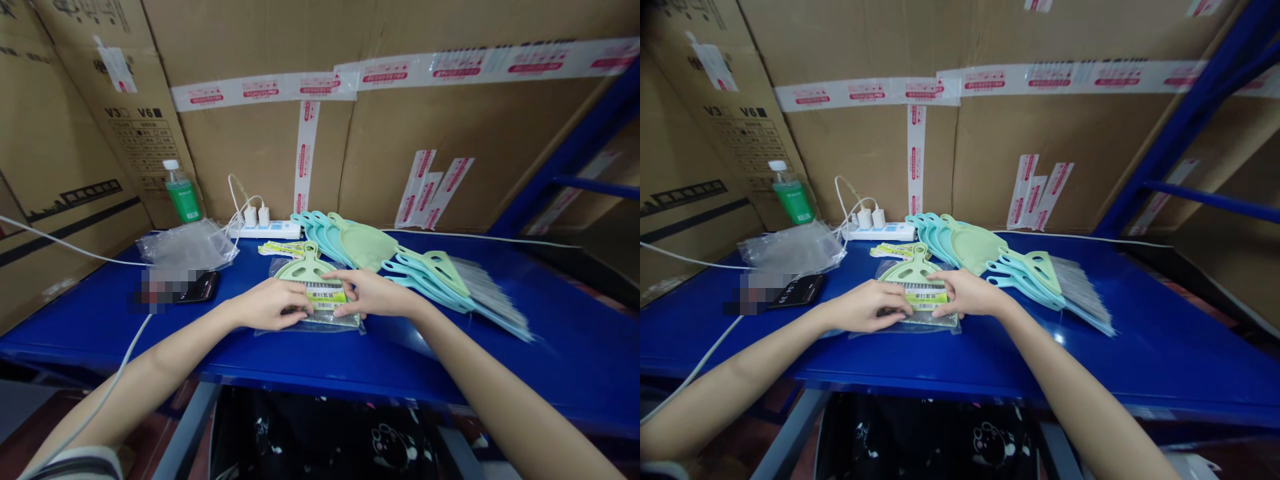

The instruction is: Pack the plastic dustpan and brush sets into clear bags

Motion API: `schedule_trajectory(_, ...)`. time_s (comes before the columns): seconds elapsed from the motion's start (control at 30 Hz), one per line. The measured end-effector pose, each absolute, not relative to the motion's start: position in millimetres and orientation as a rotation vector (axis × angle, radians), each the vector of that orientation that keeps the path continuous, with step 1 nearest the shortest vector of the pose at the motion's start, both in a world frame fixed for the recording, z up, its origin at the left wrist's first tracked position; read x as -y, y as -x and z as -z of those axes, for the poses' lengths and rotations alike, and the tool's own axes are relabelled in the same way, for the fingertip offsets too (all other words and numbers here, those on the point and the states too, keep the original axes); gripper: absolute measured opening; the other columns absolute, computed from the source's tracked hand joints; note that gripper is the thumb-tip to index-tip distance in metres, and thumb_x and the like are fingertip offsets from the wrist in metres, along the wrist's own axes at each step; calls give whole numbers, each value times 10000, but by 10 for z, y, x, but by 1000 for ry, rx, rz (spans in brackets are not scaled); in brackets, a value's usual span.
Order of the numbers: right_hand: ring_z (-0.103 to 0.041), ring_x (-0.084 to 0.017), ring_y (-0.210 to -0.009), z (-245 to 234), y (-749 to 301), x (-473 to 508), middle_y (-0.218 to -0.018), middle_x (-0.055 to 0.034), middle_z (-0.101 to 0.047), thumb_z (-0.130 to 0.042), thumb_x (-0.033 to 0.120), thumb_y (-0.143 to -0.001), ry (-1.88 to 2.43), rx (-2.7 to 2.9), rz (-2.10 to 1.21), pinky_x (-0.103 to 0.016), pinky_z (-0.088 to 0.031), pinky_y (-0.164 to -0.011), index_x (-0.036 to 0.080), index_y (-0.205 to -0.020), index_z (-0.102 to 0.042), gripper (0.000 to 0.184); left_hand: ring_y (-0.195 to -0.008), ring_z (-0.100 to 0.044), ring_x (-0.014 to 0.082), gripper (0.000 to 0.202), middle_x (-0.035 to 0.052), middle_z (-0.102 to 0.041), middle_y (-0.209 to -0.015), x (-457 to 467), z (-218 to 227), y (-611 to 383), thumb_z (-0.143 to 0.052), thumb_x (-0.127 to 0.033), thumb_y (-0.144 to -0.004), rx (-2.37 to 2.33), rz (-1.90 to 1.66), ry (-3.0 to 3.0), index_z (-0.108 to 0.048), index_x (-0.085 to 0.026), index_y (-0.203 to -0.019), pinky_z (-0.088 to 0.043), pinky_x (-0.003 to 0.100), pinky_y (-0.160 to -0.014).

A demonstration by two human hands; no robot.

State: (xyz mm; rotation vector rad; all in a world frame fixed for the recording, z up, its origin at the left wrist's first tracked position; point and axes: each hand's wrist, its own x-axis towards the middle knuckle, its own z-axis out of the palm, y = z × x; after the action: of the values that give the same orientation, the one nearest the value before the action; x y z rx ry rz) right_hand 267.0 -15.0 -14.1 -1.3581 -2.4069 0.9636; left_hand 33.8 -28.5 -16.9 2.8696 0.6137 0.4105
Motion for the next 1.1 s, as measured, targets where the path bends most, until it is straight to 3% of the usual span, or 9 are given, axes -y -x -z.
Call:
schedule_trajectory(0.2, -519, -104, -422, 121, -2680, 160, -612, 90, -413, -778, 268, -662, 1367, 2368, -1052, -252, -379, -482, 174, -1353, -472, 762, -713, -582, 130, 256, 32, -634, -855, 279, 191, -337, -438, -143, -844, -614, -438, -2999, -646, -195, -983, -426, 225, -602)
schedule_trajectory(0.5, -497, -96, -436, 112, -2654, 174, -603, 89, -409, -761, 286, -701, 1378, 2423, -955, -245, -382, -506, 153, -1340, -481, 710, -653, -589, 124, 252, 22, -663, -771, 283, 168, -331, -439, -118, -809, -567, -445, -2898, -672, -174, -886, -449, 231, -621)
schedule_trajectory(0.67, -455, -118, -514, 109, -2638, 168, -586, 82, -419, -821, 262, -623, 1364, 2535, -734, -253, -342, -541, 129, -1312, -513, 766, -613, -558, 109, 239, 12, -635, -742, 290, 168, -328, -465, -87, -763, -539, -431, -2875, -678, -176, -824, -431, 213, -590)
schedule_trajectory(1.0, -418, -121, -561, 114, -2682, 139, -644, 70, -413, -828, 269, -606, 1314, 2608, -757, -248, -324, -554, 154, -1367, -449, 857, -537, -487, 83, 299, -41, -548, -616, 291, 74, -286, -484, 3, -631, -566, -214, -2714, -624, -167, -834, -404, 182, -553)
schedule_trajectory(1.1, -416, -126, -575, 92, -2692, 150, -645, 68, -408, -822, 268, -614, 1301, 2635, -781, -249, -322, -558, 144, -1380, -430, 869, -543, -491, 82, 269, -44, -550, -636, 297, 36, -266, -542, -29, -668, -589, -155, -2669, -609, -166, -889, -397, 185, -554)
